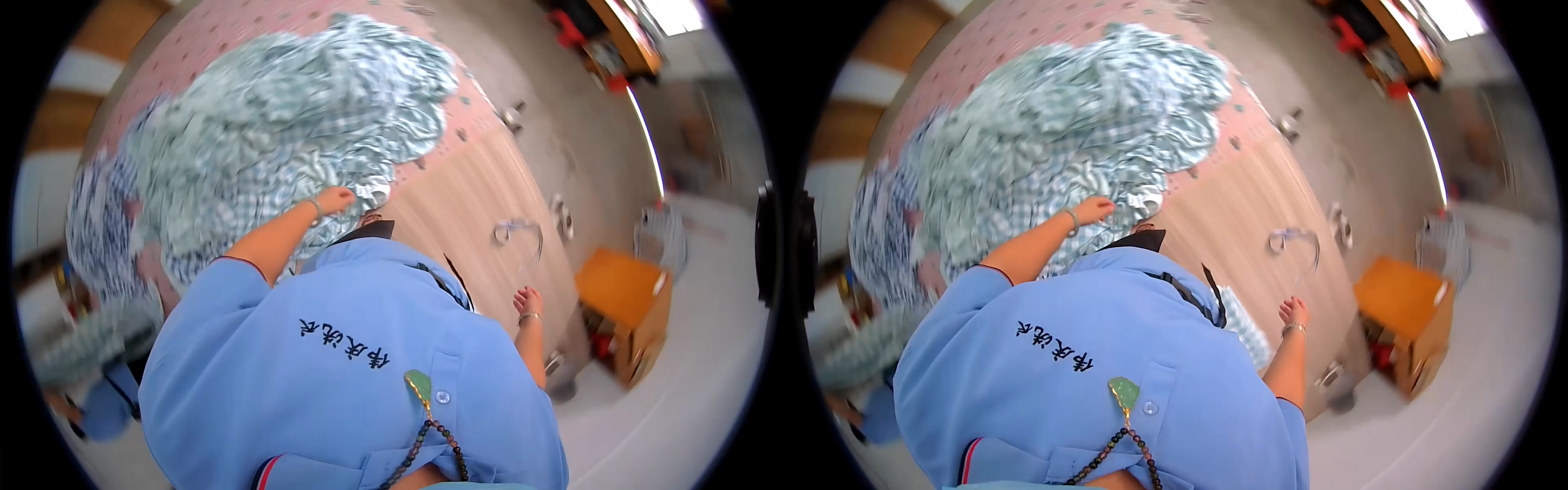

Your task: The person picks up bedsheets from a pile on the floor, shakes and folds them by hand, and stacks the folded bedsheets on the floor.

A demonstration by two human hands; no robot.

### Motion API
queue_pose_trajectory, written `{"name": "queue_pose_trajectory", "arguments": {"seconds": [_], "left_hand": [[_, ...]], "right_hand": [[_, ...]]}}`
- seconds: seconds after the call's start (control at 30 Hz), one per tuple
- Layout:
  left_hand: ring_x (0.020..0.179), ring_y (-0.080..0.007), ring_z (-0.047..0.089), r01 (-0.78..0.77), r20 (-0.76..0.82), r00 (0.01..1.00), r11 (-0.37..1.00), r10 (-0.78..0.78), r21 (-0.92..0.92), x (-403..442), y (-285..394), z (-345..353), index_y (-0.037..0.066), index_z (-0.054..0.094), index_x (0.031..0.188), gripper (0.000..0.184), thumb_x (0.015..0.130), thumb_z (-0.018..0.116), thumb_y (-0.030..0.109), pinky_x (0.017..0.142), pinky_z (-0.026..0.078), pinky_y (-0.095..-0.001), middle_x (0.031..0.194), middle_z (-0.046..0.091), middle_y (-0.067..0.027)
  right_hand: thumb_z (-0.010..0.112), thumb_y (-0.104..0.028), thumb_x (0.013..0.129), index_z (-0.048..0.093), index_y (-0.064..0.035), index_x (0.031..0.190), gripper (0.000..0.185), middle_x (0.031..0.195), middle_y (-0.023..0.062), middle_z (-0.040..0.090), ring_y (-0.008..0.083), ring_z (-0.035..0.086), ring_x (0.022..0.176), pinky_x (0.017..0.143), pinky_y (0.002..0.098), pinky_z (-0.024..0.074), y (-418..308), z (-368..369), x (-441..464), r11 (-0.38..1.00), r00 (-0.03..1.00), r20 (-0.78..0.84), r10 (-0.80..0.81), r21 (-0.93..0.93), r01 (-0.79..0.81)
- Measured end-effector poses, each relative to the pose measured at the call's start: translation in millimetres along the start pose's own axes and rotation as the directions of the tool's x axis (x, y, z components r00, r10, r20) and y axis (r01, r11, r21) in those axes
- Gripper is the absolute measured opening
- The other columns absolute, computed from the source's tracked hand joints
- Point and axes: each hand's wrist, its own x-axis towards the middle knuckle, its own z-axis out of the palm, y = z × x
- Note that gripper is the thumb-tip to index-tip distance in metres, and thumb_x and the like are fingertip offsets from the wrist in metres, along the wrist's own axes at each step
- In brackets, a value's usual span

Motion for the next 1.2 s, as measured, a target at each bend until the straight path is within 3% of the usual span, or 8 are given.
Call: {"name": "queue_pose_trajectory", "arguments": {"seconds": [0.13,0.37,0.67,0.93,1.0,1.07,1.13,1.2], "left_hand": [[0.066,-0.0108,0.052,0.101,-0.357,0.813,0.715,-0.46,-0.691,-66.5,-87.6,-104.2,0.016,0.053,0.097,0.022,0.079,0.051,0.027,0.053,0.039,-0.0249,0.088,0.055,0.0008],[0.062,-0.0109,0.05,0.03,-0.358,0.577,0.458,-0.734,-0.889,-166.8,-179.1,-84.7,0.013,0.052,0.091,0.022,0.079,0.049,0.032,0.05,0.039,-0.0258,0.084,0.055,0.0005],[0.07,-0.0108,0.053,0.174,0.001,0.51,0.103,-0.86,-0.979,-109.7,-87.9,-9.8,0.013,0.051,0.099,0.027,0.083,0.048,0.034,0.059,0.042,-0.0252,0.09,0.055,0.0],[0.077,-0.0137,0.054,0.097,0.118,0.555,-0.077,-0.824,-0.992,17.9,-30.7,-100.7,0.009,0.05,0.106,0.03,0.085,0.045,0.03,0.065,0.043,-0.0255,0.095,0.055,-0.0043],[0.078,-0.0137,0.054,0.083,0.142,0.54,-0.115,-0.829,-0.99,22.7,-43.9,-85.3,0.008,0.049,0.106,0.03,0.085,0.044,0.03,0.066,0.043,-0.026,0.096,0.055,-0.0047],[0.078,-0.0137,0.054,0.074,0.175,0.518,-0.16,-0.837,-0.984,21.0,-48.4,-74.2,0.008,0.049,0.106,0.03,0.085,0.044,0.029,0.066,0.044,-0.0264,0.097,0.054,-0.0051],[0.078,-0.0141,0.054,0.16,0.243,0.535,-0.185,-0.809,-0.97,16.5,-44.9,-69.0,0.008,0.049,0.106,0.029,0.086,0.043,0.028,0.066,0.044,-0.0269,0.095,0.054,-0.0049],[0.078,-0.0139,0.054,0.196,0.247,0.523,-0.167,-0.816,-0.966,16.4,-34.6,-75.5,0.008,0.049,0.106,0.029,0.086,0.043,0.027,0.066,0.044,-0.0264,0.094,0.055,-0.005]], "right_hand": [[0.05,-0.022,0.082,0.052,-0.0077,0.094,0.019,0.077,0.0057,0.058,0.0136,0.056,0.059,0.049,0.025,0.0453,-136.3,181.2,15.2,0.893,0.87,0.455,-0.189,-0.289,0.345],[0.051,-0.027,0.081,0.053,-0.0057,0.095,0.026,0.078,0.0057,0.059,0.0132,0.057,0.063,0.049,0.0235,0.0441,-250.4,472.1,-73.2,0.63,0.529,0.829,-0.179,-0.316,0.709],[0.049,-0.033,0.082,0.036,-0.0074,0.115,0.044,0.103,0.0126,0.051,0.0248,0.053,0.086,0.065,0.0398,0.0475,-277.6,762.9,-12.6,0.743,0.602,0.772,0.204,-0.522,0.418],[0.046,-0.023,0.083,0.035,-0.0044,0.118,0.041,0.118,0.0129,0.04,0.0256,0.042,0.1,0.079,0.0462,0.0416,-257.0,991.1,128.9,0.916,0.771,0.633,0.064,-0.344,0.206],[0.046,-0.024,0.084,0.037,-0.003,0.116,0.039,0.115,0.013,0.041,0.026,0.043,0.097,0.079,0.0461,0.0405,-239.5,1021.0,186.3,0.692,0.591,0.802,-0.087,-0.378,0.615],[0.046,-0.024,0.083,0.046,-0.0026,0.101,0.028,0.095,0.0105,0.05,0.0223,0.047,0.082,0.071,0.0413,0.0416,-245.4,1042.2,181.0,0.942,0.869,0.479,0.122,-0.332,0.051],[0.05,-0.028,0.082,0.047,-0.0068,0.074,0.023,0.061,0.0018,0.043,0.0147,0.042,0.056,0.059,0.0336,0.0378,-249.7,1053.5,180.7,0.935,0.863,0.497,0.088,-0.34,0.1],[0.051,-0.028,0.081,0.048,-0.0073,0.078,0.021,0.067,0.0025,0.048,0.0145,0.045,0.061,0.06,0.0328,0.0378,-252.5,1057.7,172.9,0.932,0.796,0.604,-0.03,-0.272,0.241]]}}
